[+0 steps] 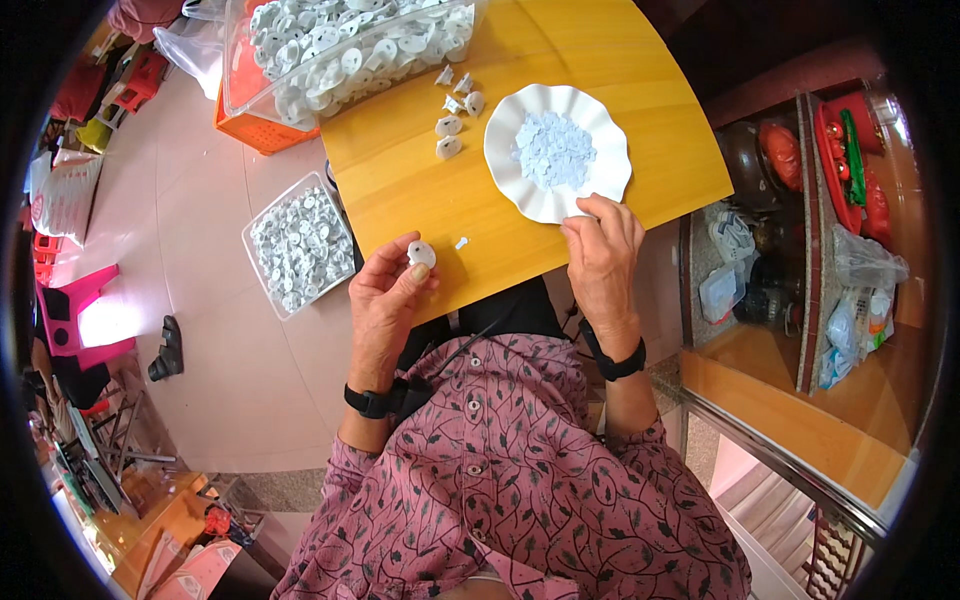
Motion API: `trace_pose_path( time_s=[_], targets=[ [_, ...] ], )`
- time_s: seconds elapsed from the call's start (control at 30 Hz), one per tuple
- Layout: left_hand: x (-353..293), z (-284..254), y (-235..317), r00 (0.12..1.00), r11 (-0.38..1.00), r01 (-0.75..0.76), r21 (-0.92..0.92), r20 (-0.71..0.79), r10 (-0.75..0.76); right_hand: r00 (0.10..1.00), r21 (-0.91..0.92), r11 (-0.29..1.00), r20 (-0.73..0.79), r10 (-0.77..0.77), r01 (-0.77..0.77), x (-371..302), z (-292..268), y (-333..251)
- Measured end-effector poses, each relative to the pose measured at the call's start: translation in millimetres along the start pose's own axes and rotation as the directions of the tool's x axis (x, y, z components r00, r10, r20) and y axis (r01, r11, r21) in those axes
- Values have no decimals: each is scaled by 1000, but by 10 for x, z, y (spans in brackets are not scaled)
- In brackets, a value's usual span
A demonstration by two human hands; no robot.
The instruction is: Assembling small white plastic components by pressing two parts together and inserting a small pill-shaped piece.
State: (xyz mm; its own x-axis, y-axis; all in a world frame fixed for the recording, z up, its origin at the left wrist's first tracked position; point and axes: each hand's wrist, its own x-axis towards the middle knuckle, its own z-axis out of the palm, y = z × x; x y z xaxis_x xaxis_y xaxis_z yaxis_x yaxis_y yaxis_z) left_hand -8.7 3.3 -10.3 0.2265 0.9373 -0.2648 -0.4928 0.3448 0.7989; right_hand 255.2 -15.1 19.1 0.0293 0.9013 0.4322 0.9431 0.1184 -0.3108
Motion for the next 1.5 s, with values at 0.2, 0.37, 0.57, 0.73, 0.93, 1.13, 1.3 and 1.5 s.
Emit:
trace_pose_path(
  time_s=[0.2,0.37,0.57,0.73,0.93,1.13,1.3,1.5],
  targets=[
    [-5,49,12,999,998,0,-68,44,3,968,360,905,-18,249,-226,-63,-21,-135],
    [-20,100,38,996,988,41,-147,83,-29,827,735,422,340,447,-531,-10,-129,-435],
    [-54,88,47,988,973,75,-218,146,-43,783,809,95,521,340,-580,16,-33,-615],
    [-62,34,41,984,957,70,-283,180,-18,796,806,105,539,276,-582,66,-41,-799],
    [-83,27,62,977,931,91,-353,212,-15,907,841,338,390,163,-422,107,-21,-983],
    [-87,21,67,974,926,58,-372,223,28,948,820,477,292,128,-317,81,74,-1076],
    [-89,40,66,979,932,24,-362,197,51,945,799,506,300,131,-324,77,75,-1119],
    [-95,19,55,973,938,28,-345,226,55,952,795,524,280,126,-304,76,84,-1128]
  ],
)
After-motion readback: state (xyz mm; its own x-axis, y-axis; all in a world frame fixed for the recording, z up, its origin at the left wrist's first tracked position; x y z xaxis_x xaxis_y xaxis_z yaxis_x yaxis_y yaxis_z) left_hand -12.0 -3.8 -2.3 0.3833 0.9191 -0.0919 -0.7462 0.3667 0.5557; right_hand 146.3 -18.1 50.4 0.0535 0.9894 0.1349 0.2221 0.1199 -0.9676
